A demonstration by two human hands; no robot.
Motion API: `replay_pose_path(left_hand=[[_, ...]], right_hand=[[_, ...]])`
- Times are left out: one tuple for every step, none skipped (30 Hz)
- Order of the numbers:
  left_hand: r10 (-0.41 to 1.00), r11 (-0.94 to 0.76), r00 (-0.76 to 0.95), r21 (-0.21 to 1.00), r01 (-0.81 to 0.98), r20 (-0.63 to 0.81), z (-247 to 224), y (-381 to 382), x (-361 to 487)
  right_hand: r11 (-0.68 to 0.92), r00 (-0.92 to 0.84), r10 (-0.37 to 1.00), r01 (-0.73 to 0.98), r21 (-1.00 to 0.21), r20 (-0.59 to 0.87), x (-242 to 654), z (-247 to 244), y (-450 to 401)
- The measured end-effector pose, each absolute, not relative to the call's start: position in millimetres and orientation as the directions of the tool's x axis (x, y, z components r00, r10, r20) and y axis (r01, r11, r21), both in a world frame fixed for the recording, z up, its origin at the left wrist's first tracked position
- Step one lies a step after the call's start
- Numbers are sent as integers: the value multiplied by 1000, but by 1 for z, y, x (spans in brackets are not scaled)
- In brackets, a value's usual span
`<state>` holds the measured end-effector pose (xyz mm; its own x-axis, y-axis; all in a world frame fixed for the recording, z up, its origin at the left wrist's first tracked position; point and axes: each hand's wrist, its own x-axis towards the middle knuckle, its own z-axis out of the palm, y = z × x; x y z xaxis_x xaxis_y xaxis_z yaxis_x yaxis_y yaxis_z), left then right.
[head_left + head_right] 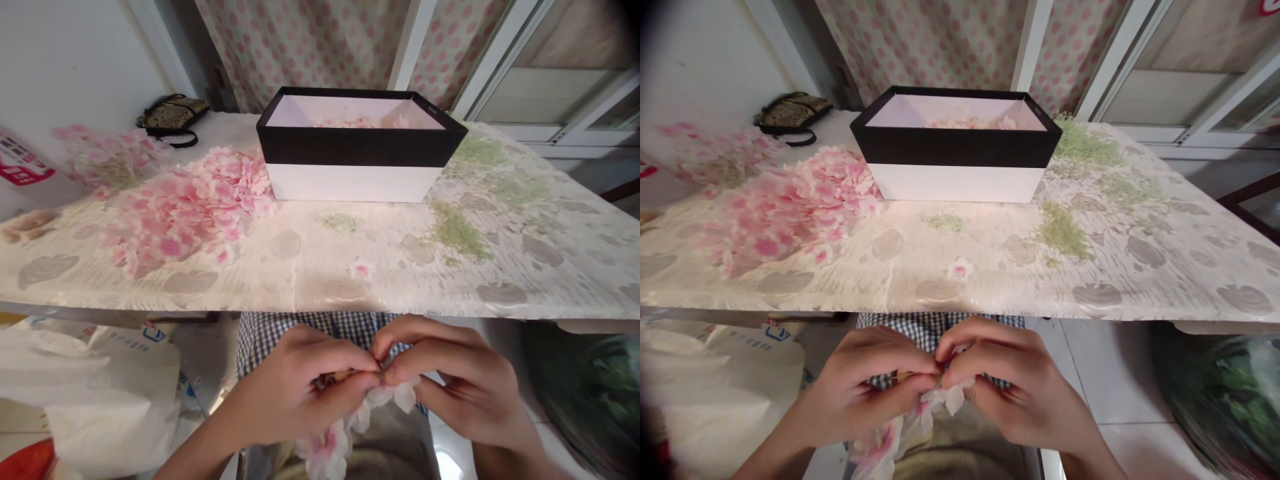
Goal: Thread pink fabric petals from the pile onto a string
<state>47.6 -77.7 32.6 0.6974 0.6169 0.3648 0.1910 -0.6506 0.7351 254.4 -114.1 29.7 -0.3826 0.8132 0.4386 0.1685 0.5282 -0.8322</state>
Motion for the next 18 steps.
replay_pose_path(left_hand=[[612,-653,700,734,186,368,31,-78,48],[609,-654,698,737,171,378,30,-79,49],[607,-651,692,744,151,390,29,-79,51],[604,-645,690,754,127,400,28,-80,52],[599,-636,691,765,103,405,26,-80,53],[595,-626,693,776,80,408,26,-81,54],[592,-617,696,784,67,406,25,-81,55],[593,-610,701,789,70,396,26,-80,55],[596,-611,701,788,80,391,27,-80,55],[598,-616,702,782,94,386,28,-78,54],[597,-623,704,776,102,386,29,-77,52],[597,-622,704,777,102,386,30,-74,49],[607,-609,696,787,98,384,31,-72,45],[632,-584,673,807,89,384,32,-70,41],[672,-554,628,829,75,393,33,-67,37],[722,-527,555,848,56,412,35,-65,33],[770,-513,459,858,32,444,36,-63,30],[803,-515,354,857,6,480,39,-61,27]], right_hand=[[526,-386,813,163,-835,436,255,29,-114],[529,-382,811,154,-835,443,255,28,-114],[535,-376,807,141,-833,455,254,26,-114],[544,-370,801,124,-830,470,254,24,-114],[555,-367,793,107,-825,486,254,23,-113],[563,-366,787,95,-821,497,253,21,-113],[564,-368,785,92,-820,499,253,20,-113],[562,-375,786,100,-821,492,253,20,-113],[559,-387,788,121,-821,479,253,22,-113],[550,-406,793,157,-821,454,254,25,-112],[539,-440,795,198,-819,416,255,30,-110],[534,-491,786,233,-813,375,258,38,-106],[531,-553,766,257,-807,328,262,48,-100],[549,-618,726,257,-795,302,266,60,-91],[584,-672,670,215,-782,316,272,74,-80],[626,-653,651,173,-760,387,278,89,-66],[669,-548,682,201,-715,484,284,105,-49],[692,-358,720,309,-652,595,290,120,-30]])
